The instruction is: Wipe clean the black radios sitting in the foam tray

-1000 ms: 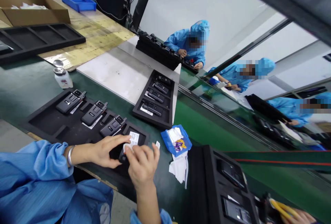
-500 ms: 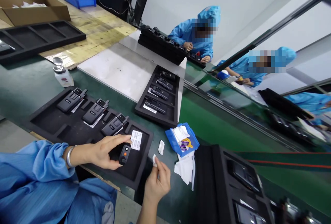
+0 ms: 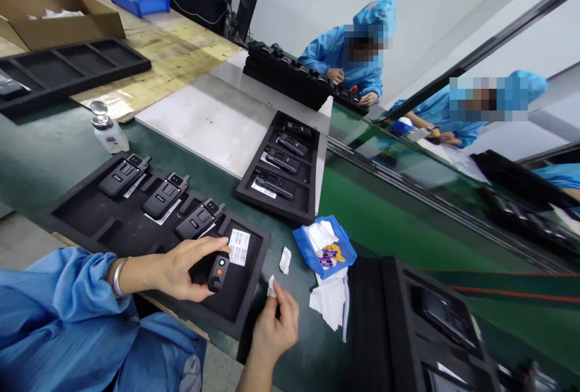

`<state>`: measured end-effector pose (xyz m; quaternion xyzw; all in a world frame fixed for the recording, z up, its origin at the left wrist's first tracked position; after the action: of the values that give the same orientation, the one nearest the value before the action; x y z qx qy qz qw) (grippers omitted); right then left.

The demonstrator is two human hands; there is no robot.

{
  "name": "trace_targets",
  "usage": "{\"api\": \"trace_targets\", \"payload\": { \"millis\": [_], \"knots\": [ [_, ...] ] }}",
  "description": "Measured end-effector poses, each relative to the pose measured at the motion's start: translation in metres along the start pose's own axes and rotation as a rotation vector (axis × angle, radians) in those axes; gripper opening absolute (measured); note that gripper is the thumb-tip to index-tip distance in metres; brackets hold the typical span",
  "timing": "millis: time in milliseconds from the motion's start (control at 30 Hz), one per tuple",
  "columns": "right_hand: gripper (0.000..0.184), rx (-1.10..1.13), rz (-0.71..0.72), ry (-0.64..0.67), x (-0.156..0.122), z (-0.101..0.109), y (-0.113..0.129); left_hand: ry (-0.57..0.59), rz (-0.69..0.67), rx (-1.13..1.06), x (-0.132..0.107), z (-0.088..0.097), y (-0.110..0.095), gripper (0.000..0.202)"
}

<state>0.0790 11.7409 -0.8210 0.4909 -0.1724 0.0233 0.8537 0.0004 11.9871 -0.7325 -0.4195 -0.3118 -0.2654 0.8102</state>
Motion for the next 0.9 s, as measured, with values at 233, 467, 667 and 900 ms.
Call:
{"api": "trace_targets", "payload": {
  "millis": [233,467,667,900],
  "knots": [
    [0.028,0.006,-0.055,-0.018,0.001,0.001,-0.009,0.091,0.263,0.117,0.022,-0.011,0.023,0.097],
    [0.031,0.024,-0.111,-0.013,0.003,0.000,-0.025,0.449,0.667,0.487,0.063,-0.049,0.093,0.095],
    [0.032,0.056,-0.126,0.005,0.004,-0.001,-0.028,0.510,0.612,0.476,0.053,-0.046,0.087,0.085],
    [0.033,0.079,-0.181,0.034,0.003,-0.005,-0.040,0.571,0.187,0.370,-0.020,-0.052,0.008,0.058]
  ]
}}
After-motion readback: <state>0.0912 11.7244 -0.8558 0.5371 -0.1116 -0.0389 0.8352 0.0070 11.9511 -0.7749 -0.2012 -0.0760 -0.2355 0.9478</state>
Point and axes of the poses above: each hand's wrist, its own x-axis towards the middle knuckle, its own z-axis out of the back of the hand, y = z × x, the point moved 10 cm from there along x, towards the middle knuckle, and after that the axes turned 11 degrees about -z, right-handed, at the moved point
